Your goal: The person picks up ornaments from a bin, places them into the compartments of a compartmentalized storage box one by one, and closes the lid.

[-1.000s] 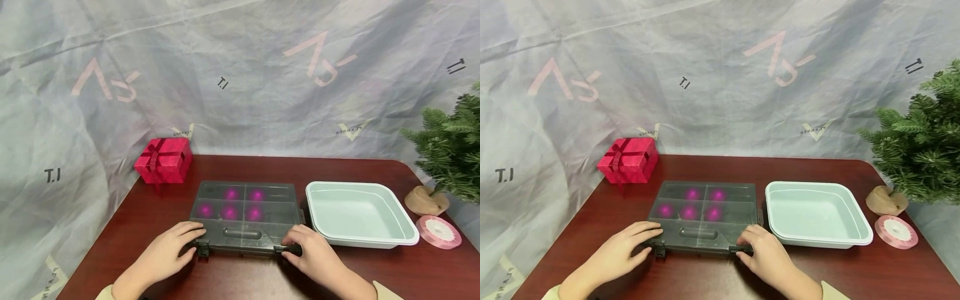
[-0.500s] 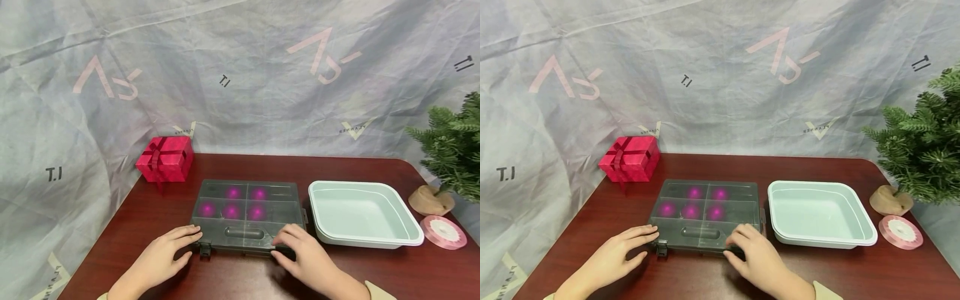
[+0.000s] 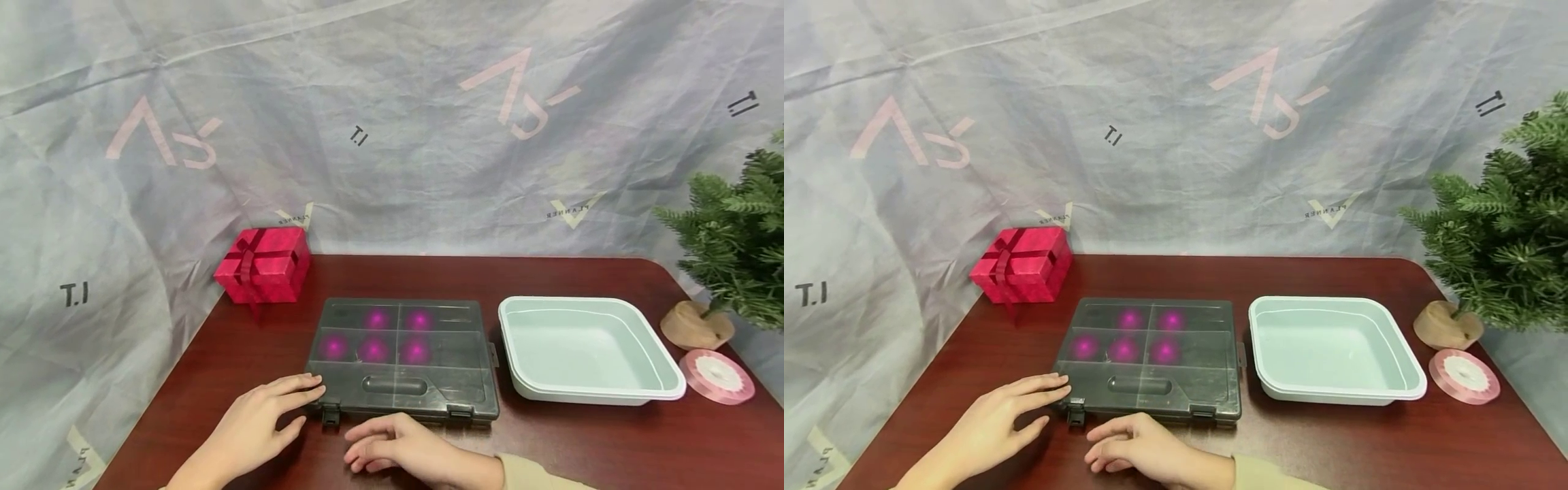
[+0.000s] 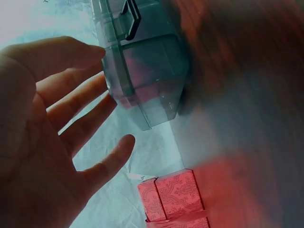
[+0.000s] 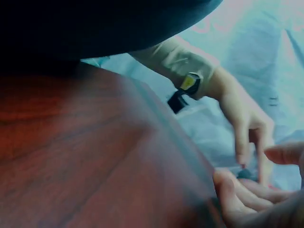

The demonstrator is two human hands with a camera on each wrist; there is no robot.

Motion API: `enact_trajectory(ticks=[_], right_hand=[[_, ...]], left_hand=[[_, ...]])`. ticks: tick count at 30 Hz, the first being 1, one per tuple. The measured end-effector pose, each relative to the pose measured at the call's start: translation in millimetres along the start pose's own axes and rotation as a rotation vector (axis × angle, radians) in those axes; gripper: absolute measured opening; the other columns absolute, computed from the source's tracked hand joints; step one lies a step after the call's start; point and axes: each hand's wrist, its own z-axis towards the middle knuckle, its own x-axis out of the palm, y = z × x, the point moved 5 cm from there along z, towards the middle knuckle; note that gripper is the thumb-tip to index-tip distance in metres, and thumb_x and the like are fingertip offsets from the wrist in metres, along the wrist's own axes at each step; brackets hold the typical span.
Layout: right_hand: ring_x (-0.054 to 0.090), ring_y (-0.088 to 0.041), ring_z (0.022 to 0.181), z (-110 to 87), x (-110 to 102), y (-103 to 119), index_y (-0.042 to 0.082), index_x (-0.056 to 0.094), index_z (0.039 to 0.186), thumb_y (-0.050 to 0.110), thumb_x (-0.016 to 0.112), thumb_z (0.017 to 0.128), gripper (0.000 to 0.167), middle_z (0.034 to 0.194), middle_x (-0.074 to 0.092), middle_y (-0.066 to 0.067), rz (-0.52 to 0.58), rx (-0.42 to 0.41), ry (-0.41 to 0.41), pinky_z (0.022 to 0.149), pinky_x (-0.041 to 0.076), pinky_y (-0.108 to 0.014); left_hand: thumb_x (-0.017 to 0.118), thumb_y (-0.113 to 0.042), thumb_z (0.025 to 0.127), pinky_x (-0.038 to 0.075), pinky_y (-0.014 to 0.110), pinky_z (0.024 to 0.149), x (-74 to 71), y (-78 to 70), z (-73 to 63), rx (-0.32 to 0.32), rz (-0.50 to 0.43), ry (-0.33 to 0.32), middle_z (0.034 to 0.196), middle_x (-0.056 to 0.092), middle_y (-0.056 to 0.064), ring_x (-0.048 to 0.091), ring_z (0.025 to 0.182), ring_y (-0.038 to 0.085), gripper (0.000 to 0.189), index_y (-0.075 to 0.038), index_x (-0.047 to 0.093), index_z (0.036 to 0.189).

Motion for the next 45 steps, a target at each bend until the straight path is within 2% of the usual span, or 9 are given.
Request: enact_trajectory(ticks=[7, 15, 23, 26, 29, 32, 37, 40, 45], right_hand=[[0.068, -0.027, 0.109, 18.2, 8, -17, -0.021, 0.047, 0.138, 0.0, 0.059, 0.096, 0.048, 0.122, 0.067, -0.027, 0.199, 0.08, -0.146, 0.093, 0.055, -0.039], [0.061, -0.034, 0.123, 24.7, 17, -23, -0.025, 0.036, 0.141, 0.0, 0.054, 0.091, 0.059, 0.135, 0.057, -0.034, 0.341, 0.083, -0.147, 0.1, 0.05, -0.041], [0.062, -0.033, 0.121, 23.2, 20, -20, -0.02, 0.044, 0.141, -0.005, 0.055, 0.088, 0.056, 0.132, 0.06, -0.032, 0.315, -0.001, -0.095, 0.086, 0.053, -0.026], [0.062, -0.033, 0.121, 22.3, 20, -12, -0.019, 0.043, 0.143, -0.005, 0.054, 0.091, 0.055, 0.131, 0.061, -0.031, 0.163, -0.086, -0.059, 0.087, 0.052, -0.023], [0.067, -0.024, 0.114, 20.8, 20, 2, -0.016, 0.049, 0.14, -0.004, 0.055, 0.093, 0.049, 0.124, 0.066, -0.026, -0.109, -0.205, -0.051, 0.086, 0.052, -0.02], [0.068, -0.008, 0.098, 19.4, 20, 20, -0.006, 0.062, 0.13, -0.003, 0.062, 0.094, 0.036, 0.109, 0.072, -0.012, -0.52, -0.393, -0.082, 0.08, 0.053, -0.017], [0.056, -0.005, 0.091, 21.5, 26, 42, 0.012, 0.071, 0.111, 0.02, 0.08, 0.088, 0.026, 0.101, 0.063, 0.006, -1.293, -0.657, -0.305, 0.079, 0.051, -0.017], [0.052, -0.01, 0.092, 29.6, 27, 44, 0.013, 0.072, 0.109, 0.035, 0.086, 0.083, 0.036, 0.103, 0.059, 0.005, -1.528, -0.638, -0.388, 0.078, 0.049, -0.019], [0.05, -0.011, 0.091, 42.6, 25, 41, 0.015, 0.072, 0.103, 0.039, 0.088, 0.08, 0.037, 0.101, 0.057, 0.005, -1.625, -0.53, -0.423, 0.076, 0.047, -0.022]], left_hand=[[0.083, -0.009, 0.076, 0.058, 0.041, 0.078, 1.8, -0.7, -2.3, 0.026, 0.031, -0.028, 0.133, 0.065, -0.007, 0.065, 0.116, 0.018, 0.053, -0.022, 0.074, 0.127], [0.082, -0.008, 0.075, 0.058, 0.041, 0.079, 2.6, -2.4, -7.0, -0.018, 0.031, -0.04, 0.136, 0.064, -0.009, 0.062, 0.121, 0.015, 0.055, -0.022, 0.074, 0.128], [0.083, -0.009, 0.075, 0.058, 0.04, 0.078, 5.9, 0.1, -9.0, -0.042, 0.023, -0.039, 0.136, 0.063, -0.009, 0.062, 0.123, 0.015, 0.056, -0.023, 0.074, 0.129], [0.083, -0.008, 0.075, 0.058, 0.038, 0.076, 5.8, 0.4, -9.0, -0.049, 0.013, -0.04, 0.137, 0.063, -0.009, 0.062, 0.123, 0.015, 0.056, -0.023, 0.073, 0.129], [0.082, -0.008, 0.075, 0.057, 0.036, 0.075, 5.4, 0.3, -9.4, -0.052, 0.001, -0.042, 0.137, 0.063, -0.009, 0.062, 0.123, 0.015, 0.057, -0.022, 0.074, 0.129], [0.082, -0.007, 0.075, 0.057, 0.033, 0.072, 5.1, 0.5, -10.1, -0.056, -0.014, -0.038, 0.137, 0.063, -0.008, 0.061, 0.123, 0.016, 0.057, -0.022, 0.073, 0.13], [0.082, -0.006, 0.076, 0.052, 0.026, 0.066, 5.3, 1.5, -10.1, -0.067, -0.042, -0.026, 0.139, 0.062, -0.007, 0.061, 0.124, 0.018, 0.059, -0.022, 0.072, 0.132], [0.081, -0.005, 0.076, 0.048, 0.022, 0.062, 5.5, 2.0, -9.2, -0.072, -0.055, -0.023, 0.139, 0.062, -0.007, 0.061, 0.124, 0.019, 0.058, -0.022, 0.072, 0.132], [0.081, -0.006, 0.076, 0.048, 0.023, 0.062, 5.3, 2.1, -8.5, -0.077, -0.054, -0.027, 0.139, 0.062, -0.009, 0.061, 0.124, 0.018, 0.058, -0.023, 0.072, 0.132]])
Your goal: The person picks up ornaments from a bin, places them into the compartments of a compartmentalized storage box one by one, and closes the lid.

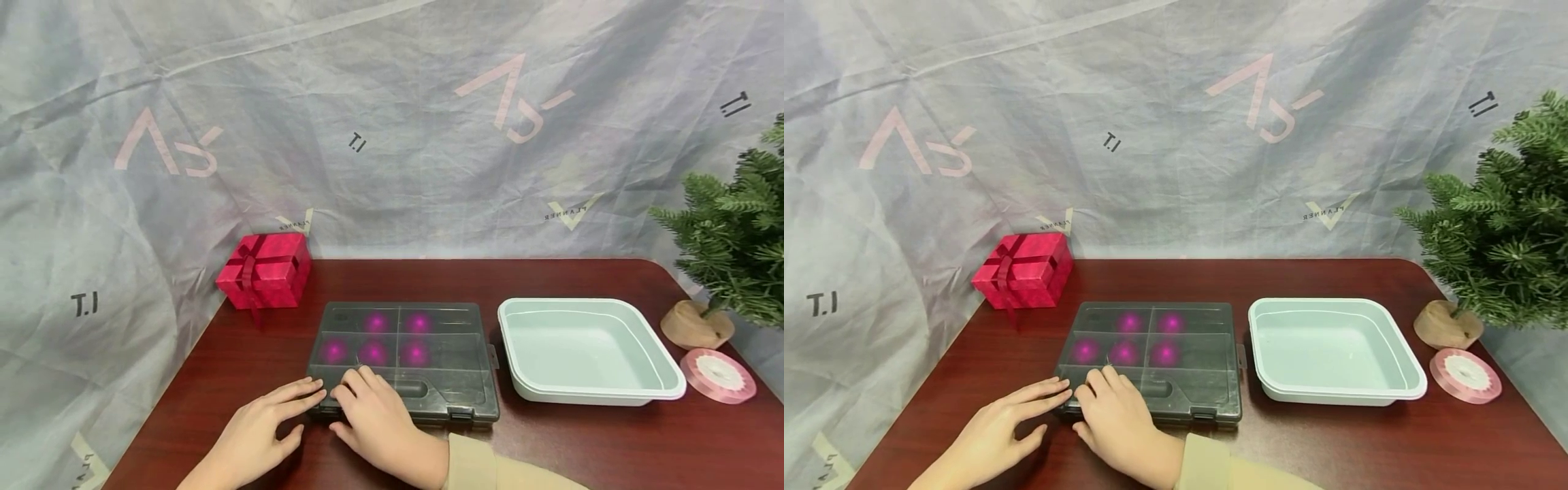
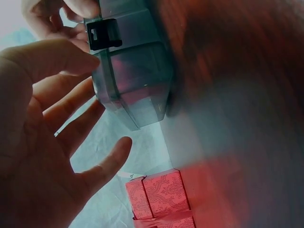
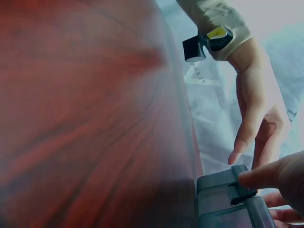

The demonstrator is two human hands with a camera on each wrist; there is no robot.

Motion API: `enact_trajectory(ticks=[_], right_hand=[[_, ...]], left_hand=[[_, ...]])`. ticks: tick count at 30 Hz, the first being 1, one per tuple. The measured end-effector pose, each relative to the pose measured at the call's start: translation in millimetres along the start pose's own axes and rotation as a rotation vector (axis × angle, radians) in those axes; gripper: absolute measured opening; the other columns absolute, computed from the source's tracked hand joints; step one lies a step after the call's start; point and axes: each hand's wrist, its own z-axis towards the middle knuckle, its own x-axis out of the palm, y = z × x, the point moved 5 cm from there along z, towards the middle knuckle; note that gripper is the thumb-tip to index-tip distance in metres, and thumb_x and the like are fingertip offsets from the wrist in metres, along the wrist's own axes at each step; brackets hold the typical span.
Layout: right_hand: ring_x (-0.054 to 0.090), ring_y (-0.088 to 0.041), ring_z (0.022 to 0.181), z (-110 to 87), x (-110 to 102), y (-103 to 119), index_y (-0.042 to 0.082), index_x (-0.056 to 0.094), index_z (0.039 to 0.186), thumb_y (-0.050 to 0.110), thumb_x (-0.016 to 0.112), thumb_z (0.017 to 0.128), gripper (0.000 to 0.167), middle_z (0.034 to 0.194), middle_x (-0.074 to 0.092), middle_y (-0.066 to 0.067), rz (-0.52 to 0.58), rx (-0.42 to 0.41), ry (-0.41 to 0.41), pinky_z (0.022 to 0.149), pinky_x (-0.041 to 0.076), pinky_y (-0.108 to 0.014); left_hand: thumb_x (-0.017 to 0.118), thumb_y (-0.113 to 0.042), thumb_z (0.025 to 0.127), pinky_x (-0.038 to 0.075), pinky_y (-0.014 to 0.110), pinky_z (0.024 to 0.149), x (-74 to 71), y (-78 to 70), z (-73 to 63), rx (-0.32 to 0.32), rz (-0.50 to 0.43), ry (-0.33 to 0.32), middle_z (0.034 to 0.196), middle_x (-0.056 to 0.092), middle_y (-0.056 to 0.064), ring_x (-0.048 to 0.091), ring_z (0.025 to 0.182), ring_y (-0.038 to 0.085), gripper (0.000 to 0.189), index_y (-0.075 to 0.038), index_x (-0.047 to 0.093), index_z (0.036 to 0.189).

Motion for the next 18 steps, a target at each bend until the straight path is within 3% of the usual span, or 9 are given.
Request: enact_trajectory(ticks=[12, 18], right_hand=[[0.052, -0.011, 0.087, 6.9, 7, 0, 0.02, 0.067, 0.087, 0.034, 0.084, 0.083, 0.023, 0.092, 0.056, 0.008, -0.023, -0.015, -0.046, 0.074, 0.046, -0.022], [0.053, -0.011, 0.085, 11.8, 8, 1, 0.022, 0.066, 0.081, 0.034, 0.081, 0.085, 0.02, 0.087, 0.056, 0.011, -0.081, -0.017, -0.001, 0.073, 0.042, -0.024]], left_hand=[[0.082, -0.007, 0.075, 0.054, 0.028, 0.067, 0.5, 0.6, -1.7, 0.015, 0.018, -0.022, 0.138, 0.063, -0.008, 0.062, 0.122, 0.018, 0.058, -0.022, 0.073, 0.13], [0.082, -0.008, 0.076, 0.052, 0.026, 0.064, 2.3, 1.9, -0.8, -0.004, 0.01, -0.007, 0.139, 0.062, -0.008, 0.062, 0.123, 0.018, 0.058, -0.024, 0.072, 0.131]])
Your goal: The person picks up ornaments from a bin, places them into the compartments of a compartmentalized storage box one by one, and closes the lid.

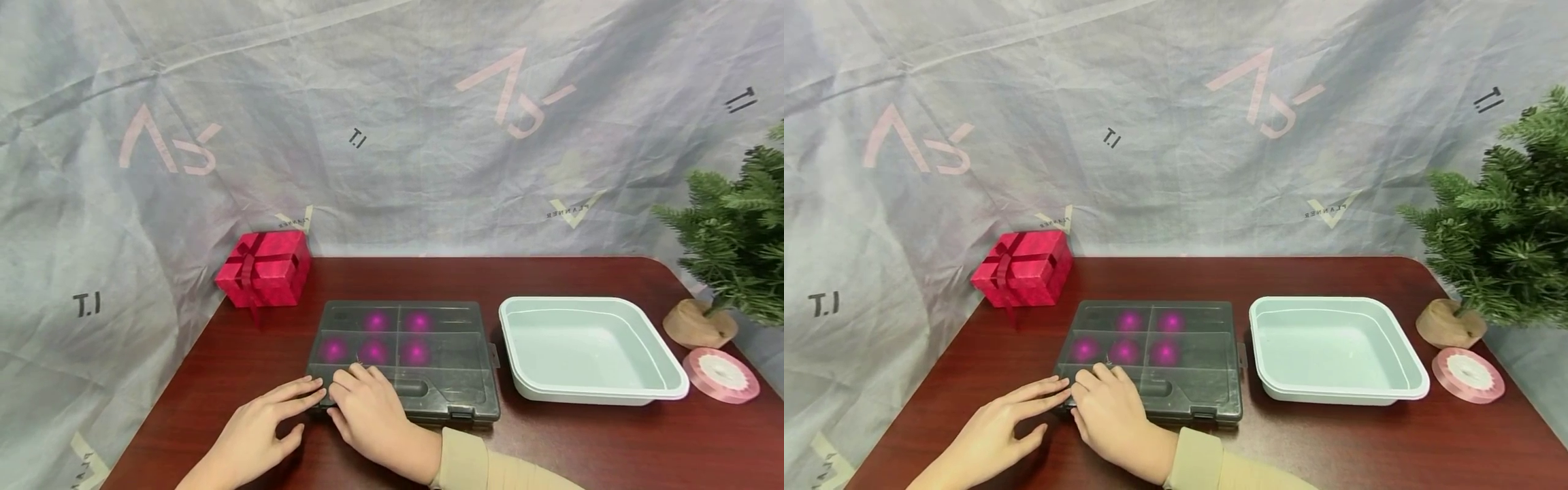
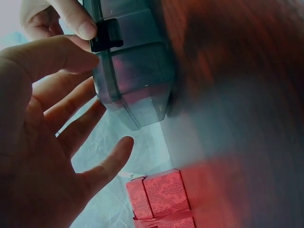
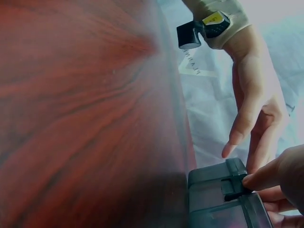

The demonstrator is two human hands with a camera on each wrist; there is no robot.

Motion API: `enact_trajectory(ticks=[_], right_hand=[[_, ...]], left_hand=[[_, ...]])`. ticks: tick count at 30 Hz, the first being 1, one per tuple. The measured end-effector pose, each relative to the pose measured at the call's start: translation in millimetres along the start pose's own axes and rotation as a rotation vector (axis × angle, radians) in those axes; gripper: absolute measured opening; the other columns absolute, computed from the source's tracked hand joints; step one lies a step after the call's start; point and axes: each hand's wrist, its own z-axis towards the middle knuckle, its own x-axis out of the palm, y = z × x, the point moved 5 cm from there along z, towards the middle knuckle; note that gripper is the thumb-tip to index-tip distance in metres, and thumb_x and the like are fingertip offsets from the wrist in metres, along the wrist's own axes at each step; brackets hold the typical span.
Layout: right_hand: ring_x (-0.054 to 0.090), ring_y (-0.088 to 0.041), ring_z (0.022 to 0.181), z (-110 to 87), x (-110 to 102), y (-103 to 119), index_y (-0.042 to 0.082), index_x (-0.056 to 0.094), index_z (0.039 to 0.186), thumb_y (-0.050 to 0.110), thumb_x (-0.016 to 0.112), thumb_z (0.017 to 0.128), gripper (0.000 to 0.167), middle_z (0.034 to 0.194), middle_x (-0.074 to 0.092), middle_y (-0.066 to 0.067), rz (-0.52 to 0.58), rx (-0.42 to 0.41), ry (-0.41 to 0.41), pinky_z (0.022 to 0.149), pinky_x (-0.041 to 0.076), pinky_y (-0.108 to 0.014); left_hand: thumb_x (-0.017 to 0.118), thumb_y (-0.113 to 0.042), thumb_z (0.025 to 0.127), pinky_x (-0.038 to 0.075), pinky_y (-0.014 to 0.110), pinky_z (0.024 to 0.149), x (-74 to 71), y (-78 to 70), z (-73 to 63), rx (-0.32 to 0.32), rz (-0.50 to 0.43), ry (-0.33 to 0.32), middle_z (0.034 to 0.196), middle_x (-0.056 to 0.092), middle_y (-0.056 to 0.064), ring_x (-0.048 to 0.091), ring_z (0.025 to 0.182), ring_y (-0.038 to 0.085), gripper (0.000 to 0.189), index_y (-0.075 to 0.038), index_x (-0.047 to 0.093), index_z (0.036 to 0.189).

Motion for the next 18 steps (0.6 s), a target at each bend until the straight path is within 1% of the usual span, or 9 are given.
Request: enact_trajectory(ticks=[5, 8, 11, 14, 16, 18], right_hand=[[0.054, -0.01, 0.088, 1.1, 1, 0, 0.023, 0.067, 0.082, 0.036, 0.081, 0.086, 0.02, 0.088, 0.057, 0.013, -0.018, 0.009, 0.032, 0.076, 0.043, -0.025], [0.055, -0.009, 0.089, 0.3, 1, -3, 0.024, 0.069, 0.087, 0.036, 0.08, 0.088, 0.016, 0.092, 0.059, 0.013, 0.036, 0.013, 0.066, 0.076, 0.044, -0.023], [0.057, -0.007, 0.096, -1.7, -2, -11, 0.023, 0.074, 0.097, 0.033, 0.076, 0.092, 0.011, 0.099, 0.062, 0.014, 0.165, 0.024, 0.126, 0.083, 0.05, -0.026], [0.06, -0.008, 0.104, -4.6, -10, -24, 0.02, 0.076, 0.106, 0.029, 0.072, 0.096, 0.014, 0.107, 0.067, 0.012, 0.321, 0.022, 0.156, 0.091, 0.053, -0.032], [0.061, -0.008, 0.105, -6.8, -20, -35, 0.018, 0.075, 0.11, 0.027, 0.071, 0.097, 0.017, 0.109, 0.069, 0.01, 0.397, 0.015, 0.157, 0.092, 0.052, -0.031], [0.063, -0.01, 0.106, -9.0, -33, -48, 0.016, 0.075, 0.112, 0.025, 0.071, 0.097, 0.019, 0.11, 0.07, 0.007, 0.435, 0.004, 0.14, 0.092, 0.052, -0.029]], left_hand=[[0.082, -0.008, 0.077, 0.053, 0.027, 0.066, -2.0, -0.7, 2.1, -0.012, -0.005, 0.015, 0.138, 0.062, -0.009, 0.062, 0.122, 0.017, 0.056, -0.025, 0.073, 0.13], [0.082, -0.008, 0.078, 0.056, 0.031, 0.069, -3.9, -3.0, 5.2, -0.021, 0.001, 0.021, 0.134, 0.064, -0.01, 0.064, 0.119, 0.017, 0.051, -0.024, 0.075, 0.126], [0.08, -0.01, 0.08, 0.058, 0.036, 0.074, -5.6, -5.7, 12.5, -0.044, 0.014, 0.048, 0.126, 0.068, -0.01, 0.066, 0.114, 0.017, 0.04, -0.021, 0.079, 0.118], [0.078, -0.012, 0.082, 0.059, 0.037, 0.075, -7.6, -7.7, 25.5, -0.058, 0.033, 0.103, 0.113, 0.07, -0.011, 0.068, 0.104, 0.014, 0.024, -0.019, 0.081, 0.105], [0.077, -0.012, 0.084, 0.058, 0.035, 0.071, -9.3, -9.3, 36.7, -0.031, 0.049, 0.141, 0.099, 0.069, -0.013, 0.067, 0.091, 0.011, 0.012, -0.018, 0.081, 0.094], [0.077, -0.013, 0.084, 0.057, 0.033, 0.068, -11.1, -10.7, 48.6, 0.015, 0.069, 0.163, 0.09, 0.067, -0.013, 0.066, 0.083, 0.009, 0.007, -0.019, 0.079, 0.088]])
